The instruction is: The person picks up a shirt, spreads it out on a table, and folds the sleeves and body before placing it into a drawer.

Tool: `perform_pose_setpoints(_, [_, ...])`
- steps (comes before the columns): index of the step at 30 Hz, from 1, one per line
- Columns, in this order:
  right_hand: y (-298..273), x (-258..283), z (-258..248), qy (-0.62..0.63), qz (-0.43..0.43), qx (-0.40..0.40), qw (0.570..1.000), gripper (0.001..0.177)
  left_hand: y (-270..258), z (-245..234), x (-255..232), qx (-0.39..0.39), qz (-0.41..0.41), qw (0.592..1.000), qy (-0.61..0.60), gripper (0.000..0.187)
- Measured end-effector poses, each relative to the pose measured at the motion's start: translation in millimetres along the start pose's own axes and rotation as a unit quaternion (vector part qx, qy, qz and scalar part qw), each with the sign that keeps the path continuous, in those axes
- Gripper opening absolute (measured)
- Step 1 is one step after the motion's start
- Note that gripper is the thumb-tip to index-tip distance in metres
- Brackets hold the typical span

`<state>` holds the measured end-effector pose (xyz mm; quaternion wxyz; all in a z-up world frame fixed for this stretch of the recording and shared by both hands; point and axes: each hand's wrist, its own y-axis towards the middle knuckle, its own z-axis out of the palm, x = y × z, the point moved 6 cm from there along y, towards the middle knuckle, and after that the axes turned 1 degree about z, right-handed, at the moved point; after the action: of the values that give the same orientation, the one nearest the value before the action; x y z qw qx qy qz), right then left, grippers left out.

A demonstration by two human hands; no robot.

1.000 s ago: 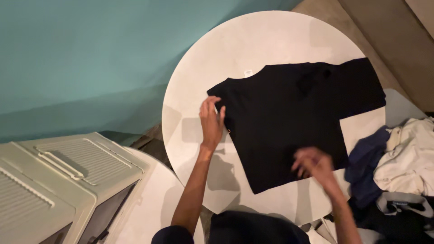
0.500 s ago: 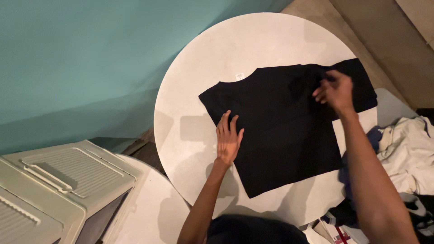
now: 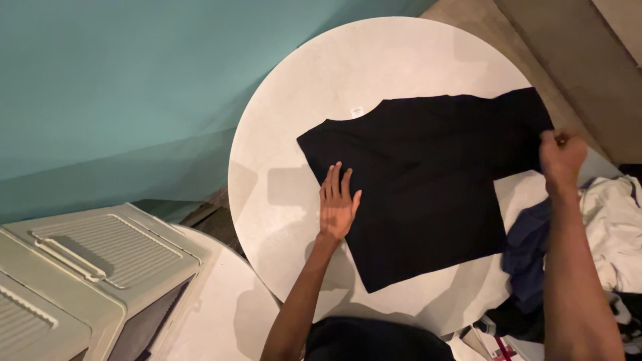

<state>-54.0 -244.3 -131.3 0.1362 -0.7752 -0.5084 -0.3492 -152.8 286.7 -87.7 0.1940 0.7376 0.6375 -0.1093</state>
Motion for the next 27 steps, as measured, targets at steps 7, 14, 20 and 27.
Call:
perform_pose_setpoints(7, [-5,-12,-27,0.011,-0.09,-0.028,0.995,0.025,-1,-4,3,0.016,-0.001,1.0,-0.016,0.056])
perform_pose_setpoints(14, [0,-2,-14,0.005,0.026,0.023,0.999,0.025,5,-6,8,0.035,-0.007,0.998,-0.052,0.061])
perform_pose_setpoints(20, [-12,52,-18,-0.164,-0.099,0.104,0.976,0.071,32,-28,38,0.006,-0.095,0.994,-0.062,0.044])
perform_pose_setpoints(27, [-2,4,-24,-0.029,0.022,0.17,0.985,0.04,84,-62,77,-0.086,-0.074,0.986,-0.121,0.039])
